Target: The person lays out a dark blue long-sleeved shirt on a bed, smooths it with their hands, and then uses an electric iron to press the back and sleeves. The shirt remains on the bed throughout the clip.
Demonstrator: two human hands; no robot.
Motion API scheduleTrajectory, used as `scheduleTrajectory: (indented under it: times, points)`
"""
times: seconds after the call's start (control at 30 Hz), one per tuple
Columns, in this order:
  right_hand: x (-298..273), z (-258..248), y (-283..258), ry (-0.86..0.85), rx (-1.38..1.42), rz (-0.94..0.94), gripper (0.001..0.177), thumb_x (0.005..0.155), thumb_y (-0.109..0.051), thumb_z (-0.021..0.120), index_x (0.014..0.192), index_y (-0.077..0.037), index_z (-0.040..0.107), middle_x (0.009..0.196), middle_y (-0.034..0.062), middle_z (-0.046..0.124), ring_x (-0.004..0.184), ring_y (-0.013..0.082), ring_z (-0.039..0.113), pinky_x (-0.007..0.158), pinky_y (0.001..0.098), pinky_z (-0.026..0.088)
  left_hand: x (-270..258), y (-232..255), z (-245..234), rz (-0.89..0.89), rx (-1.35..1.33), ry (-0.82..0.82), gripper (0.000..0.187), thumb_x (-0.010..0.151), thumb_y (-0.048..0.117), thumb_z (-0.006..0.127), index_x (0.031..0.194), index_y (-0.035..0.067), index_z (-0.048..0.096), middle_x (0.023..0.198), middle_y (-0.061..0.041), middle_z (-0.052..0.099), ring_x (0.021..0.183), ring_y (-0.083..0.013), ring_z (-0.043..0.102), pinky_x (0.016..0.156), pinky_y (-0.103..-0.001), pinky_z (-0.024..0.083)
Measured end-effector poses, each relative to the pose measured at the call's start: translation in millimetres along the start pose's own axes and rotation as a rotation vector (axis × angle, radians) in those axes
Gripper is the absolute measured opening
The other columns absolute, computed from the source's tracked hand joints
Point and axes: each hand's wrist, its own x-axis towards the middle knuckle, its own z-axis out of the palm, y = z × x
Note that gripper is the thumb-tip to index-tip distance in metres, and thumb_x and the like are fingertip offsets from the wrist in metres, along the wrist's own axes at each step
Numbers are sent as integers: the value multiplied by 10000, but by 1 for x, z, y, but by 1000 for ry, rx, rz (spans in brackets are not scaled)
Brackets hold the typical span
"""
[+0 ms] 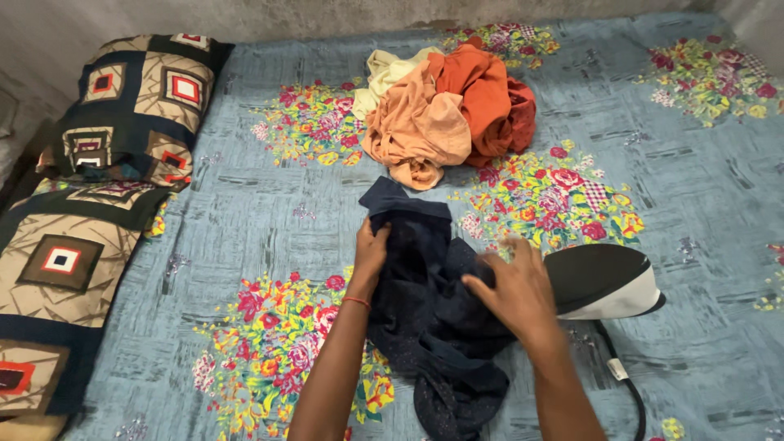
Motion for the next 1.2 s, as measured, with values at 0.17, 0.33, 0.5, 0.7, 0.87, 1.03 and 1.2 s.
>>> scheduleTrajectory:
  times: [0.17,0.33,0.5,0.7,0.87,1.03,1.2]
  points:
    - [19,91,35,-345,-17,104,739,722,-487,852,1212,13,614,1090,266,681,1039,466,640,858,543,517,-1,2,16,43,147,-52,489,928,165,674,1378,44,526,1179,-99,696,1085,-205,652,949,-334,518]
    - [17,151,76,-375,-127,182,314,848,-327,717,1004,-55,721,1088,220,692,1024,426,662,884,527,546,-19,23,-1,-57,912,-123,779,820,500,771,1383,21,526,1182,-239,692,1103,-407,662,920,-482,516]
    - [47,144,103,118,-80,279,295,897,-226,696,1086,-12,621,912,250,692,867,468,662,784,568,525,-28,24,-42,-455,1275,-320,831,791,710,767,1195,-10,682,1141,-275,694,1108,-414,677,943,-476,522]
    - [88,97,99,334,373,412,236,940,-106,604,1158,-23,566,881,255,692,807,439,703,748,503,539,-18,5,-74,-208,491,-195,388,879,323,737,1076,-10,714,911,-104,754,817,-158,675,740,-341,551]
    - [96,87,81,515,446,249,305,945,-48,572,1240,-5,505,1065,223,699,993,398,727,859,468,554,6,8,-39,77,220,32,383,928,209,725,1196,-35,601,968,-72,693,849,-113,625,753,-307,536]
    - [76,102,67,439,-155,-80,523,750,-74,704,1252,-17,570,1246,302,629,1109,460,618,922,514,507,9,-3,-27,-12,760,-20,674,874,308,740,1460,79,499,1062,-225,705,892,-355,656,817,-416,530]
    - [35,138,51,-203,36,-10,373,906,-221,679,1267,-148,621,1387,108,597,1268,371,570,1075,515,487,-12,-37,-41,-131,855,80,784,827,421,773,1437,30,473,1248,-289,666,1158,-454,651,988,-478,515]
